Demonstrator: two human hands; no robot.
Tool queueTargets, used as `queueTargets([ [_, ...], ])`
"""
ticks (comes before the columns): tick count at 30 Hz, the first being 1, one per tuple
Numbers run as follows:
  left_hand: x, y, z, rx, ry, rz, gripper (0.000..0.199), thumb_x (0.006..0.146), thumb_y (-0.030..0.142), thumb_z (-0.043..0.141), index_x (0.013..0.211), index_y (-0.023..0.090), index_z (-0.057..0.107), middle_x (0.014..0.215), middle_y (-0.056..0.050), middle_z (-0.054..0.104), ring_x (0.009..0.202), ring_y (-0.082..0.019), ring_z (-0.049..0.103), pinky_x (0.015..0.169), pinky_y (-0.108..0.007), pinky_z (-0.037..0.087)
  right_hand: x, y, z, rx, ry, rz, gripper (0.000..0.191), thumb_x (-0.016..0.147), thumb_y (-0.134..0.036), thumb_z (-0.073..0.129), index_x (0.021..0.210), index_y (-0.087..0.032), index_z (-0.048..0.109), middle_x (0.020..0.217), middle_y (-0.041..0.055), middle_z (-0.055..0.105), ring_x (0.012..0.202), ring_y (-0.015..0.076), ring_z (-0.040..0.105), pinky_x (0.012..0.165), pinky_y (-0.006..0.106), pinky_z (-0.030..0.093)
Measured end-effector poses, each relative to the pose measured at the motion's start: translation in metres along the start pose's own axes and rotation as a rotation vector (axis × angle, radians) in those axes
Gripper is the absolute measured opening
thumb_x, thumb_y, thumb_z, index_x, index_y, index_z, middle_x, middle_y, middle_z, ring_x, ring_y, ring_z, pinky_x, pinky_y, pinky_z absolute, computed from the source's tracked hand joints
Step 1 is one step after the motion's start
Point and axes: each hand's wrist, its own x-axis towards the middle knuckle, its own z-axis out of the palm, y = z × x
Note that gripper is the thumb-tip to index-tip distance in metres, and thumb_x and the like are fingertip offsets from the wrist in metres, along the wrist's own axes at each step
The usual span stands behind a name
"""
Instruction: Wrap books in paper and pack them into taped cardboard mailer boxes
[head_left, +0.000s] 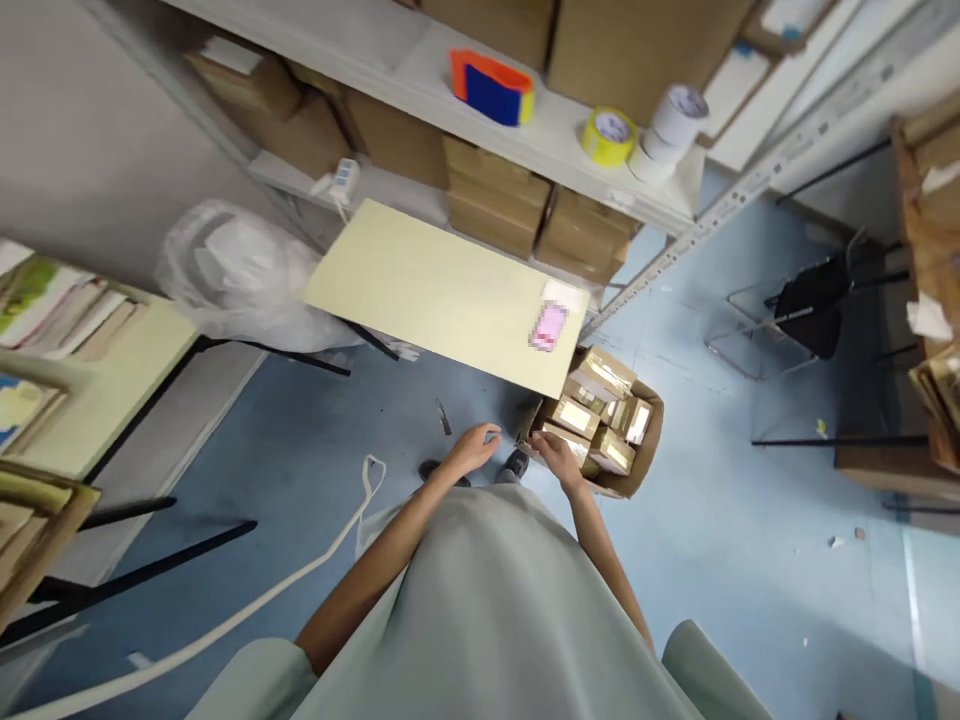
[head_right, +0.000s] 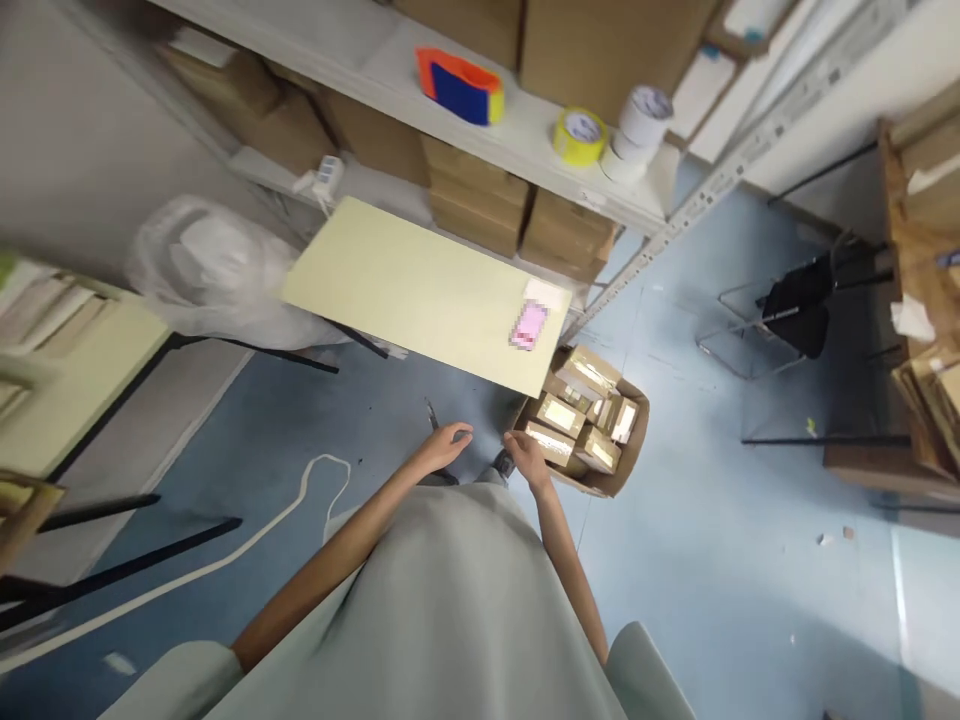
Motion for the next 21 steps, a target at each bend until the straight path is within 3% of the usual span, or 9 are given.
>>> queueTargets([
  [5, -0.032, -0.043, -0.077, -0.189, 0.174, 0.022, 0.024, 0.098, 0.026, 0.065, 0.115, 0.023, 0.081, 0.134, -0.010, 0.083, 0.130, -0.027, 0.077, 0.114, -0.036, 0.058, 0.016, -0.066, 0.076, -0.081, -0.098, -0.126, 0.079, 0.083, -0.094, 0.066, 0.110, -0.021, 0.080, 0.112, 0.0162, 0.085, 0.108, 0.0337, 0.080, 0.100, 0.048, 0.065],
  [11, -0.083, -0.102, -0.166, -0.454, 0.417, 0.015, 0.024, 0.101, 0.030, 0.063, 0.115, 0.022, 0.080, 0.133, -0.011, 0.082, 0.132, -0.027, 0.075, 0.114, -0.037, 0.059, 0.035, -0.132, 0.183, -0.222, -0.254, -0.231, 0.087, 0.081, -0.099, 0.064, 0.115, -0.021, 0.081, 0.119, 0.0195, 0.085, 0.112, 0.0391, 0.081, 0.102, 0.054, 0.064],
  [21, -0.163, -0.204, -0.257, -0.802, 0.893, -0.092, 0.029, 0.104, 0.039, 0.059, 0.115, 0.020, 0.078, 0.127, -0.011, 0.083, 0.122, -0.025, 0.077, 0.113, -0.038, 0.058, 0.067, -0.228, 0.353, -0.346, -0.641, -0.291, 0.068, 0.086, -0.084, 0.073, 0.119, -0.025, 0.080, 0.126, 0.0175, 0.085, 0.123, 0.0386, 0.079, 0.114, 0.056, 0.060],
])
